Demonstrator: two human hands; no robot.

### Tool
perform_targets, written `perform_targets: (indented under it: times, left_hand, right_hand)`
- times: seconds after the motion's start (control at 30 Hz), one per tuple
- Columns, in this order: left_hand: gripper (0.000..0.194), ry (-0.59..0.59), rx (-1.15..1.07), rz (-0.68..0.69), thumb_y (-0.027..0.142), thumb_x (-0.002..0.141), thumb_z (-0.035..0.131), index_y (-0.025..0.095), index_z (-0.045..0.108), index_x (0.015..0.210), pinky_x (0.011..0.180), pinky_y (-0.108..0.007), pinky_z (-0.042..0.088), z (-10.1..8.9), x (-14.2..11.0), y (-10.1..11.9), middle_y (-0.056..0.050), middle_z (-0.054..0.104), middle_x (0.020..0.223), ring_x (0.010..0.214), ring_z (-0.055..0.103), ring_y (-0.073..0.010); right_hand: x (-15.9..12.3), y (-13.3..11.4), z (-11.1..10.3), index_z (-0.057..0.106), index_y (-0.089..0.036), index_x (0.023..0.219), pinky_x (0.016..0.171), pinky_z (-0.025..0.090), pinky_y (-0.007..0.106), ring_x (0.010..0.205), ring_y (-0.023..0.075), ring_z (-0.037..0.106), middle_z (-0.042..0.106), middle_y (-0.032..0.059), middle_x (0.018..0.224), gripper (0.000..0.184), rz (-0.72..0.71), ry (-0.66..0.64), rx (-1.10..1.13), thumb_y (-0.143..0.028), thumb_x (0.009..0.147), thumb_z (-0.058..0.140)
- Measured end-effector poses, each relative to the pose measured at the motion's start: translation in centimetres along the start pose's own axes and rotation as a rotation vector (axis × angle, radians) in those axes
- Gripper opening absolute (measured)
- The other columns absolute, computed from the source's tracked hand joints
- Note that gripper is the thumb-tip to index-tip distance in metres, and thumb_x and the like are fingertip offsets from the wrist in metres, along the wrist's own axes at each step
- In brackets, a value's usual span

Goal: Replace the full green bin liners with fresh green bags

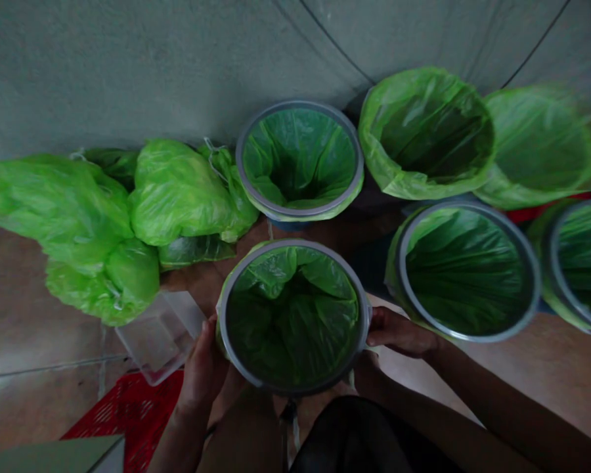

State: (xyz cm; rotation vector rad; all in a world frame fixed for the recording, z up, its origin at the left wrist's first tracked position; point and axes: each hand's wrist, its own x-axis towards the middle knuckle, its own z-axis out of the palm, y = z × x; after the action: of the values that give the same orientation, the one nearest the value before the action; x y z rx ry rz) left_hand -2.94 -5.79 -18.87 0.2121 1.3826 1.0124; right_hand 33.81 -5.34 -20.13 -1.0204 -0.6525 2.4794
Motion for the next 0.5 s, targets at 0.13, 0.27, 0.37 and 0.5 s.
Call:
perform_targets:
  times: [0.13,0.27,0.37,0.5]
  left_hand:
    - [0.045,-0.228,-0.002,-0.074,0.036,0.073,0.070,0.021,0.064,0.114,0.098,-0.041,0.046,-1.4,-2.3,0.0,-0.008,0.067,0.118,0.115,0.058,-0.0286]
    - [0.042,-0.309,0.152,-0.203,0.022,0.067,0.073,0.018,0.067,0.108,0.093,-0.044,0.049,-1.3,-3.9,0.0,-0.009,0.071,0.109,0.105,0.063,-0.0310]
    - [0.039,-0.366,0.250,-0.250,0.017,0.065,0.075,0.017,0.068,0.103,0.093,-0.043,0.049,-0.9,-4.0,-0.2,-0.009,0.072,0.105,0.102,0.065,-0.0294]
    - [0.038,-0.423,0.318,-0.264,0.021,0.066,0.076,0.017,0.070,0.103,0.094,-0.044,0.049,-1.1,-3.7,-0.4,-0.010,0.072,0.104,0.099,0.066,-0.0291]
  right_hand:
    - [-0.2,0.0,0.6,0.072,-0.016,0.100,0.087,0.048,0.030,0.090,0.0163,0.066,0.073,0.0055,0.097,0.025,0.034,-0.030,-0.084,-0.022,0.076,0.073]
    - [0.1,0.1,0.9,0.073,-0.017,0.097,0.089,0.048,0.035,0.088,0.0181,0.067,0.074,0.0043,0.092,0.023,0.016,0.008,-0.130,-0.027,0.077,0.072]
    - [0.0,-0.1,0.8,0.073,-0.017,0.096,0.090,0.048,0.036,0.088,0.0188,0.067,0.074,0.0040,0.091,0.021,0.004,0.023,-0.163,-0.029,0.079,0.070]
    - [-0.7,-0.3,0.9,0.071,-0.017,0.100,0.095,0.047,0.039,0.097,0.0213,0.065,0.072,0.0055,0.099,0.028,0.056,-0.038,-0.205,-0.032,0.078,0.070]
